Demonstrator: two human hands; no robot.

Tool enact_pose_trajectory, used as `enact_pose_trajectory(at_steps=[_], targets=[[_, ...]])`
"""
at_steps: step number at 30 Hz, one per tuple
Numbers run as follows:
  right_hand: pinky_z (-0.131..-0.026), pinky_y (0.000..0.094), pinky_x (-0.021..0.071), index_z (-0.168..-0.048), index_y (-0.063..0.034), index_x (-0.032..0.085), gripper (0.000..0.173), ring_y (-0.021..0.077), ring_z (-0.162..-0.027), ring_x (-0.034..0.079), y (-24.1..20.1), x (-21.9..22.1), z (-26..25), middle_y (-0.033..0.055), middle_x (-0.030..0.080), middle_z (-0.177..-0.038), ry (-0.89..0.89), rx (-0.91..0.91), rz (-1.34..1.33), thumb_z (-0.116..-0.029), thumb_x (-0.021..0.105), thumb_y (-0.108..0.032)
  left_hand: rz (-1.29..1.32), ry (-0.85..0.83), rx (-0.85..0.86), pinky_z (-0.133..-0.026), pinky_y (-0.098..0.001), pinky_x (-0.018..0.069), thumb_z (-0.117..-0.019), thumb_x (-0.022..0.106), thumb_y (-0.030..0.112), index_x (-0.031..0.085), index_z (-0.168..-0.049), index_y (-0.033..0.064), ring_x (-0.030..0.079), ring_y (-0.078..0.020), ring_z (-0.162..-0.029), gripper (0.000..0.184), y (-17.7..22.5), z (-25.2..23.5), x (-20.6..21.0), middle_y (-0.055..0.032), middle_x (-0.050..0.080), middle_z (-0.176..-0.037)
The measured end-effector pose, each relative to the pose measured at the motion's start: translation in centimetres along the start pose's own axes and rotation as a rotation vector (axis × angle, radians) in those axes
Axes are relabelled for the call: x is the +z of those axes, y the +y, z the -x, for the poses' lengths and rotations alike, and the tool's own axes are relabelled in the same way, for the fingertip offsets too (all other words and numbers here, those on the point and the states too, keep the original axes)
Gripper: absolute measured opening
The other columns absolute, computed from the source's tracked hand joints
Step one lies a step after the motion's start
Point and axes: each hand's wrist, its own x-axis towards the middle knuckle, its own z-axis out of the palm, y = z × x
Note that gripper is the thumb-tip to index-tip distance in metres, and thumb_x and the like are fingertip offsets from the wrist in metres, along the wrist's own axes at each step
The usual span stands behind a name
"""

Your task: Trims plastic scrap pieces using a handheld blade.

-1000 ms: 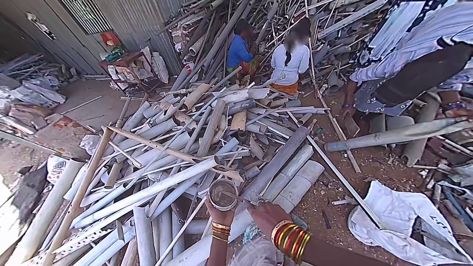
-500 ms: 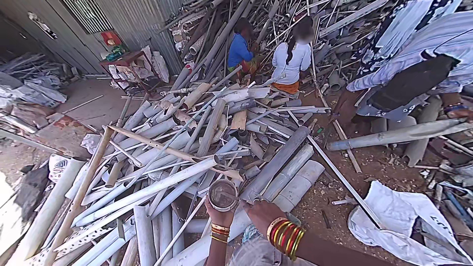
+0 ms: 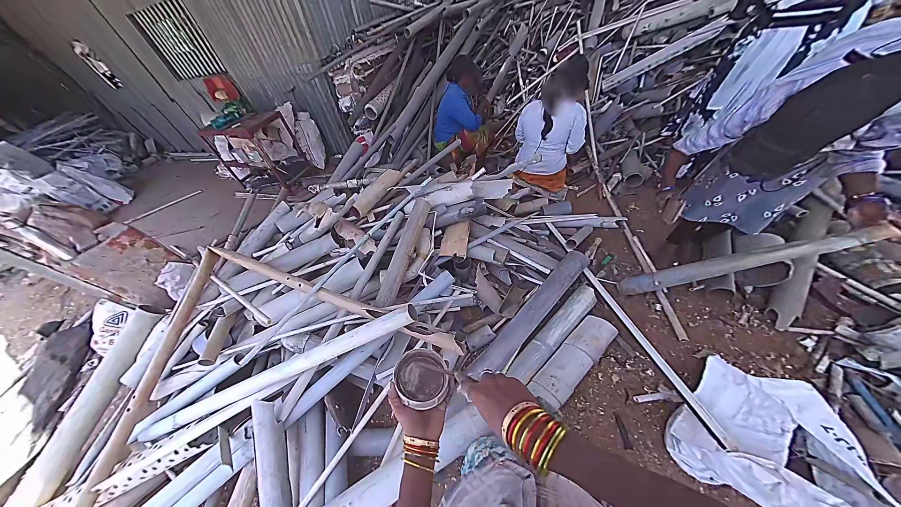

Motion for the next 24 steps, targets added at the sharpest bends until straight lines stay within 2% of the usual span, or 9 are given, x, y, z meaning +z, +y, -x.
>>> enact_pose_trajectory(at_steps=[5, 9, 11, 13, 14, 16, 18, 21, 24], targets=[[-0.098, 0.0550, 0.0495, -0.164, -0.0106, 0.023, 0.061, 0.0467, -0.127, 0.057, -0.2, 0.2, 1.3, 0.0310, 0.055, -0.139, -0.001, 0.059, 0.011, -0.1067, 0.037, 0.004, 0.031, -0.013, 0.113, -0.076, -0.0584, 0.0568, -0.0957, 0.030, 0.056, 0.052, -0.128, 0.0119, 0.067, -0.0378, -0.104, 0.059, 0.5, -0.1, 0.1, -0.0184, 0.066, -0.118], [-0.099, 0.0543, 0.0494, -0.164, -0.0098, 0.022, 0.060, 0.0457, -0.127, 0.058, -1.2, 0.2, 0.9, 0.0309, 0.056, -0.139, -0.002, 0.039, 0.013, -0.1071, 0.036, 0.003, 0.063, -0.054, 0.106, -0.074, -0.0574, 0.0579, -0.0945, 0.040, 0.056, 0.053, -0.127, 0.0098, 0.068, -0.0386, -0.101, 0.058, 0.1, 0.0, 0.1, -0.0196, 0.067, -0.115], [-0.100, 0.0551, 0.0488, -0.164, -0.0086, 0.022, 0.060, 0.0464, -0.128, 0.057, -1.4, 0.2, 1.2, 0.0319, 0.054, -0.139, -0.023, -0.010, 0.021, -0.1069, 0.036, 0.004, 0.095, -0.093, 0.108, -0.073, -0.0539, 0.0594, -0.0870, 0.055, 0.045, 0.058, -0.118, 0.0089, 0.071, -0.0348, -0.097, 0.048, 0.1, 0.0, -0.4, -0.0171, 0.071, -0.108], [-0.100, 0.0564, 0.0482, -0.163, -0.0097, 0.026, 0.058, 0.0472, -0.128, 0.056, -1.0, -0.1, 1.6, 0.0324, 0.054, -0.140, -0.033, -0.042, 0.026, -0.1070, 0.038, 0.003, 0.134, -0.104, 0.106, -0.074, -0.0524, 0.0593, -0.0795, 0.060, 0.035, 0.060, -0.111, 0.0096, 0.071, -0.0316, -0.096, 0.041, 0.3, -0.1, -1.3, -0.0146, 0.072, -0.104], [-0.100, 0.0571, 0.0480, -0.163, -0.0107, 0.027, 0.060, 0.0477, -0.128, 0.056, -0.6, -0.3, 1.7, 0.0325, 0.054, -0.140, -0.035, -0.054, 0.032, -0.1057, 0.040, 0.004, 0.139, -0.089, 0.107, -0.075, -0.0524, 0.0593, -0.0829, 0.057, 0.038, 0.060, -0.113, 0.0095, 0.071, -0.0313, -0.097, 0.041, 0.4, 0.1, -1.4, -0.0144, 0.072, -0.105], [-0.100, 0.0585, 0.0468, -0.163, -0.0136, 0.027, 0.064, 0.0484, -0.129, 0.055, 0.1, -0.9, 1.5, 0.0324, 0.053, -0.141, -0.041, -0.067, 0.048, -0.1043, 0.044, 0.004, 0.047, -0.019, 0.092, -0.081, -0.0495, 0.0589, -0.1015, 0.023, 0.060, 0.056, -0.125, 0.0128, 0.070, -0.0267, -0.103, 0.062, 0.8, 0.7, -0.5, -0.0100, 0.071, -0.111], [-0.100, 0.0590, 0.0469, -0.164, -0.0149, 0.026, 0.067, 0.0488, -0.129, 0.054, 0.4, -1.0, 1.3, 0.0326, 0.053, -0.141, -0.036, -0.080, 0.073, -0.1033, 0.045, 0.005, -0.011, -0.013, 0.067, -0.086, -0.0487, 0.0583, -0.1029, 0.009, 0.065, 0.054, -0.130, 0.0137, 0.069, -0.0248, -0.107, 0.074, 1.1, 0.5, -0.3, -0.0089, 0.070, -0.114], [-0.099, 0.0588, 0.0473, -0.163, -0.0141, 0.027, 0.066, 0.0497, -0.128, 0.055, 0.4, -0.9, 1.1, 0.0332, 0.053, -0.140, -0.031, -0.109, 0.111, -0.1032, 0.044, 0.007, 0.057, -0.084, 0.092, -0.081, -0.0442, 0.0610, -0.1069, 0.015, 0.047, 0.061, -0.114, 0.0134, 0.073, -0.0219, -0.098, 0.057, 1.0, 0.1, -0.9, -0.0060, 0.074, -0.103], [-0.100, 0.0591, 0.0468, -0.161, -0.0118, 0.033, 0.061, 0.0498, -0.128, 0.055, 0.5, -0.8, 0.9, 0.0330, 0.054, -0.139, -0.036, -0.145, 0.127, -0.1039, 0.042, 0.007, 0.105, -0.075, 0.106, -0.072, -0.0439, 0.0606, -0.0961, 0.024, 0.031, 0.061, -0.101, 0.0131, 0.073, -0.0220, -0.090, 0.041, 1.1, 0.2, -1.4, -0.0055, 0.075, -0.095]])
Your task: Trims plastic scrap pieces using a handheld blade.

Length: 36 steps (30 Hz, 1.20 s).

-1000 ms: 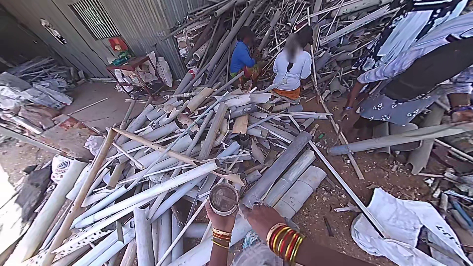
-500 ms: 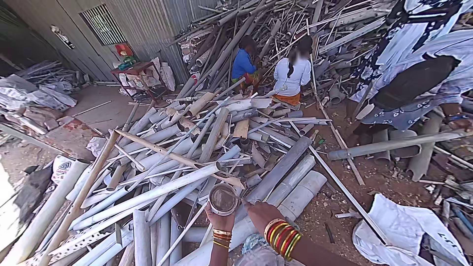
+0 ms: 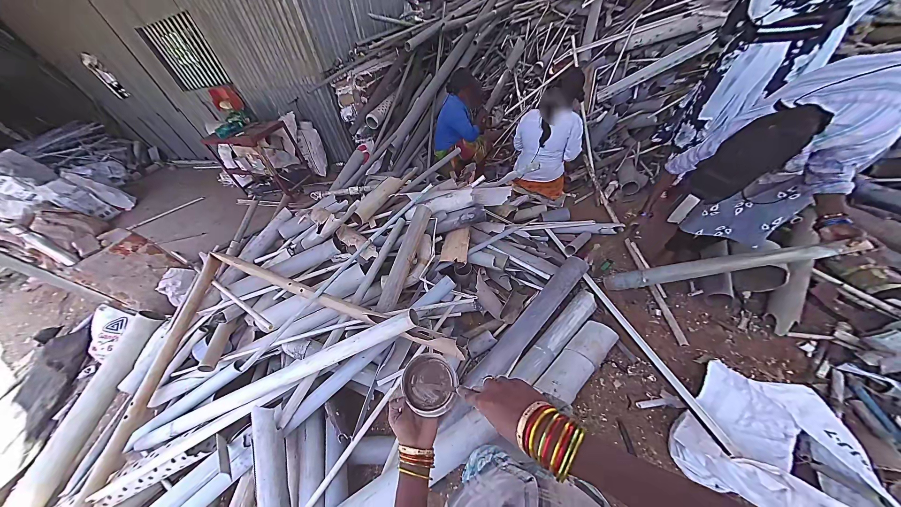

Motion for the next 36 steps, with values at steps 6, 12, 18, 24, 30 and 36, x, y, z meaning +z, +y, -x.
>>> enact_pose_trajectory(at_steps=[6, 12, 18, 24, 30, 36], targets=[[-0.097, 0.0587, 0.0483, -0.162, -0.0153, 0.033, 0.062, 0.0501, -0.125, 0.057, 0.1, 0.4, 0.0, 0.0334, 0.056, -0.135, 0.007, -0.026, 0.028, -0.1045, 0.041, 0.006, -0.095, 0.016, -0.123, -0.083, -0.0508, 0.0589, -0.1037, 0.013, 0.062, 0.054, -0.132, 0.0145, 0.069, -0.0293, -0.106, 0.069, 0.7, -0.4, 0.2, -0.0117, 0.070, -0.117], [-0.096, 0.0602, 0.0482, -0.161, -0.0167, 0.035, 0.060, 0.0505, -0.123, 0.057, 0.8, 0.4, 0.6, 0.0331, 0.058, -0.133, -0.018, -0.053, 0.051, -0.1053, 0.042, 0.004, 0.029, -0.098, -0.115, -0.070, -0.0481, 0.0610, -0.0693, 0.072, 0.029, 0.070, -0.096, 0.0102, 0.074, -0.0280, -0.088, 0.033, 1.3, -0.2, -1.9, -0.0126, 0.075, -0.095], [-0.096, 0.0588, 0.0489, -0.162, -0.0162, 0.033, 0.064, 0.0505, -0.125, 0.056, 0.6, 1.4, 0.6, 0.0333, 0.055, -0.137, -0.045, -0.021, 0.063, -0.1035, 0.043, 0.008, -0.168, 0.063, -0.178, -0.085, -0.0483, 0.0590, -0.1009, 0.008, 0.068, 0.053, -0.135, 0.0160, 0.070, -0.0262, -0.106, 0.077, 1.0, 0.0, 0.4, -0.0095, 0.070, -0.117], [-0.097, 0.0582, 0.0488, -0.165, -0.0204, 0.023, 0.064, 0.0502, -0.128, 0.055, 0.5, 2.3, 0.1, 0.0328, 0.053, -0.142, 0.016, 0.198, -0.087, -0.1072, 0.039, 0.002, -0.095, 0.090, -0.052, -0.085, -0.0465, 0.0579, -0.1074, 0.017, 0.048, 0.053, -0.129, 0.0127, 0.068, -0.0250, -0.106, 0.054, -0.1, -0.3, 0.5, -0.0099, 0.069, -0.114], [-0.096, 0.0572, 0.0501, -0.165, -0.0198, 0.024, 0.065, 0.0486, -0.128, 0.056, -0.9, 3.0, 0.1, 0.0320, 0.052, -0.143, -0.017, 0.168, -0.097, -0.1062, 0.039, 0.003, 0.029, 0.124, 0.015, -0.081, -0.0483, 0.0582, -0.1038, 0.020, 0.045, 0.052, -0.125, 0.0133, 0.069, -0.0263, -0.104, 0.050, -0.8, -0.4, 0.2, -0.0101, 0.068, -0.112], [-0.098, 0.0568, 0.0493, -0.165, -0.0171, 0.024, 0.064, 0.0493, -0.128, 0.055, -1.9, 3.1, 0.5, 0.0328, 0.052, -0.142, -0.042, 0.123, -0.094, -0.1061, 0.039, 0.005, 0.053, 0.152, 0.020, -0.084, -0.0497, 0.0554, -0.1018, 0.019, 0.048, 0.050, -0.128, 0.0135, 0.065, -0.0270, -0.109, 0.053, -1.3, -0.1, 0.2, -0.0103, 0.066, -0.118]])
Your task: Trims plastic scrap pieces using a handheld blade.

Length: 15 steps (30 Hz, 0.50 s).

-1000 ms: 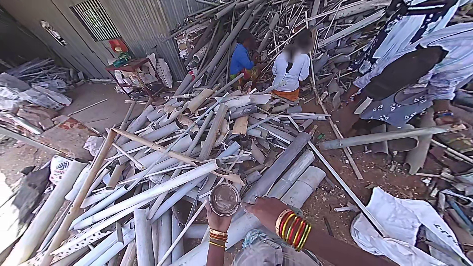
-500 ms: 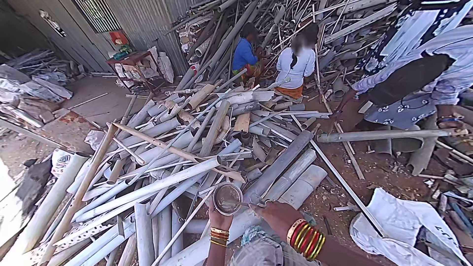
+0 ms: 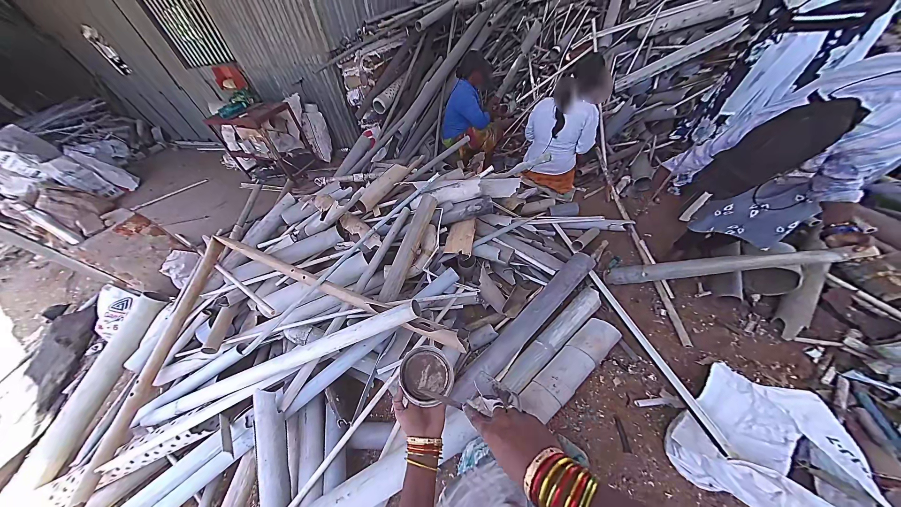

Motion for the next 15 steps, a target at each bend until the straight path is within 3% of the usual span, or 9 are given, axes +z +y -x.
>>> enact_pose_trajectory(at_steps=[5, 9, 15], targets=[[-0.097, 0.0581, 0.0496, -0.165, -0.0188, 0.025, 0.066, 0.0482, -0.128, 0.056, 0.7, -0.5, -1.3, 0.0308, 0.054, -0.142, 0.069, 0.093, -0.043, -0.1053, 0.041, 0.004, 0.013, -0.028, 0.005, -0.084, -0.0516, 0.0550, -0.1000, 0.017, 0.044, 0.048, -0.129, 0.0128, 0.065, -0.0290, -0.109, 0.053, 0.1, 0.3, -0.3, -0.0112, 0.065, -0.118], [-0.098, 0.0556, 0.0493, -0.165, -0.0174, 0.023, 0.065, 0.0480, -0.128, 0.056, -0.3, -0.1, -0.1, 0.0323, 0.053, -0.141, 0.012, -0.006, 0.014, -0.1059, 0.038, 0.005, -0.036, 0.031, 0.018, -0.082, -0.0509, 0.0537, -0.1002, 0.016, 0.042, 0.047, -0.127, 0.0130, 0.064, -0.0276, -0.108, 0.051, 0.4, 0.5, 0.2, -0.0109, 0.063, -0.117], [-0.097, 0.0577, 0.0493, -0.164, -0.0154, 0.026, 0.062, 0.0489, -0.129, 0.055, 0.2, -0.4, -0.8, 0.0319, 0.053, -0.142, 0.067, 0.055, 0.009, -0.1064, 0.038, 0.004, -0.024, 0.029, -0.012, -0.081, -0.0501, 0.0552, -0.0994, 0.018, 0.039, 0.048, -0.124, 0.0120, 0.065, -0.0282, -0.105, 0.048, 0.0, 0.9, 0.4, -0.0112, 0.065, -0.113]])
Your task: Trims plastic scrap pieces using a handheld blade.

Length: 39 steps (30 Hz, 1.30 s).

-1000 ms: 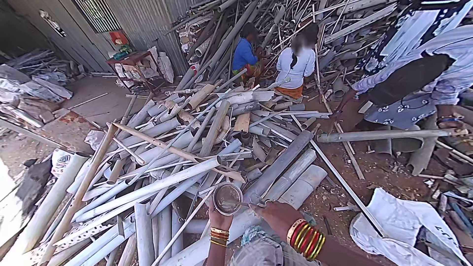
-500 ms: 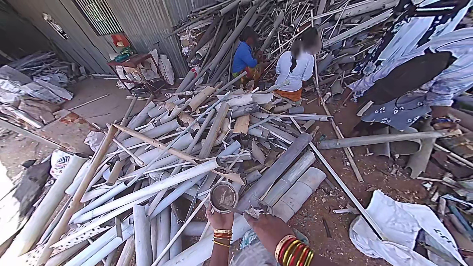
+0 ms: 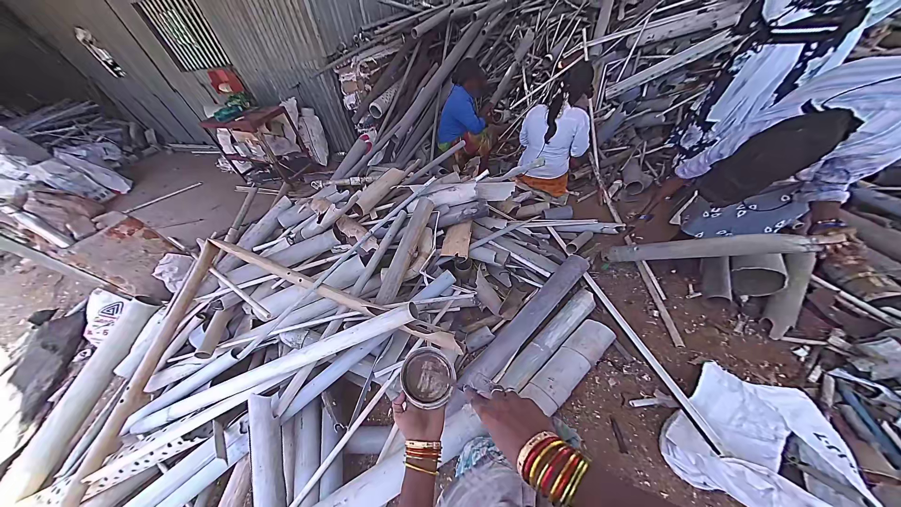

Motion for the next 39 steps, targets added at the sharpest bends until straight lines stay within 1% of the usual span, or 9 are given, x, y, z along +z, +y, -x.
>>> enact_pose_trajectory(at_steps=[7, 10, 14, 17, 21, 27, 32, 34, 39], targets=[[-0.097, 0.0576, 0.0491, -0.164, -0.0141, 0.026, 0.061, 0.0485, -0.129, 0.055, -0.1, -0.7, -0.3, 0.0322, 0.051, -0.143, -0.003, 0.021, 0.000, -0.1067, 0.037, 0.003, -0.009, -0.022, -0.003, -0.084, -0.0492, 0.0550, -0.1013, 0.015, 0.039, 0.048, -0.127, 0.0124, 0.065, -0.0265, -0.107, 0.050, -0.1, 0.0, -0.1, -0.0099, 0.065, -0.115], [-0.096, 0.0579, 0.0491, -0.164, -0.0132, 0.025, 0.062, 0.0490, -0.129, 0.055, -0.6, -0.3, 0.4, 0.0331, 0.051, -0.142, -0.039, -0.054, 0.029, -0.1063, 0.037, 0.004, -0.013, -0.011, 0.000, -0.083, -0.0488, 0.0548, -0.1010, 0.017, 0.040, 0.049, -0.124, 0.0121, 0.065, -0.0267, -0.104, 0.049, 0.1, -0.2, -0.3, -0.0102, 0.065, -0.113], [-0.095, 0.0570, 0.0503, -0.160, -0.0089, 0.033, 0.055, 0.0484, -0.126, 0.057, -0.1, -1.0, -0.5, 0.0326, 0.053, -0.141, 0.027, -0.005, 0.011, -0.1066, 0.038, 0.003, -0.010, -0.024, -0.012, -0.084, -0.0496, 0.0554, -0.1014, 0.016, 0.041, 0.048, -0.127, 0.0129, 0.066, -0.0273, -0.107, 0.049, 0.0, -0.3, -0.5, -0.0104, 0.065, -0.115], [-0.097, 0.0567, 0.0490, -0.163, -0.0106, 0.026, 0.059, 0.0486, -0.129, 0.055, -0.9, -0.5, -0.2, 0.0333, 0.052, -0.141, -0.017, -0.060, 0.038, -0.1068, 0.036, 0.004, -0.026, -0.020, 0.002, -0.082, -0.0486, 0.0553, -0.1012, 0.015, 0.041, 0.048, -0.127, 0.0121, 0.066, -0.0268, -0.105, 0.051, 0.3, -0.1, -0.3, -0.0103, 0.065, -0.115], [-0.096, 0.0559, 0.0500, -0.163, -0.0136, 0.028, 0.062, 0.0478, -0.126, 0.057, -0.3, -1.3, -0.4, 0.0318, 0.054, -0.140, 0.020, -0.049, 0.011, -0.1052, 0.039, 0.005, -0.049, -0.054, -0.013, -0.086, -0.0524, 0.0554, -0.1035, 0.012, 0.060, 0.047, -0.137, 0.0133, 0.065, -0.0295, -0.113, 0.068, 0.8, -0.2, -0.2, -0.0124, 0.064, -0.123], [-0.094, 0.0571, 0.0508, -0.165, -0.0211, 0.023, 0.070, 0.0499, -0.124, 0.058, -1.0, -1.1, 1.7, 0.0333, 0.055, -0.137, -0.010, -0.131, 0.038, -0.1040, 0.042, 0.007, 0.022, -0.160, 0.006, -0.079, -0.0472, 0.0606, -0.1029, 0.017, 0.059, 0.061, -0.116, 0.0136, 0.073, -0.0247, -0.097, 0.065, 2.5, -0.4, 1.8, -0.0083, 0.074, -0.103], [-0.094, 0.0567, 0.0511, -0.165, -0.0218, 0.023, 0.067, 0.0497, -0.126, 0.057, -1.2, -1.2, 2.0, 0.0332, 0.055, -0.138, 0.015, -0.121, 0.038, -0.1056, 0.040, 0.004, -0.012, -0.191, -0.039, -0.082, -0.0525, 0.0594, -0.0969, 0.014, 0.075, 0.059, -0.126, 0.0143, 0.071, -0.0293, -0.104, 0.081, 2.9, -0.6, 2.5, -0.0107, 0.072, -0.113], [-0.094, 0.0567, 0.0510, -0.165, -0.0218, 0.023, 0.069, 0.0497, -0.126, 0.057, -1.0, -1.7, 1.8, 0.0327, 0.054, -0.139, 0.038, -0.102, 0.041, -0.1046, 0.043, 0.005, 0.008, -0.241, -0.079, -0.085, -0.0608, 0.0564, -0.0967, 0.020, 0.074, 0.056, -0.133, 0.0132, 0.067, -0.0366, -0.111, 0.079, 2.8, -1.2, 2.0, -0.0155, 0.069, -0.121], [-0.094, 0.0562, 0.0505, -0.166, -0.0194, 0.021, 0.068, 0.0496, -0.126, 0.057, -1.4, -1.9, 1.3, 0.0325, 0.054, -0.140, 0.099, -0.033, 0.069, -0.1052, 0.039, 0.006, 0.050, -0.319, -0.135, -0.080, -0.0575, 0.0586, -0.0925, 0.044, 0.063, 0.062, -0.123, 0.0116, 0.069, -0.0377, -0.106, 0.062, 2.0, -1.4, 1.5, -0.0175, 0.070, -0.116]])
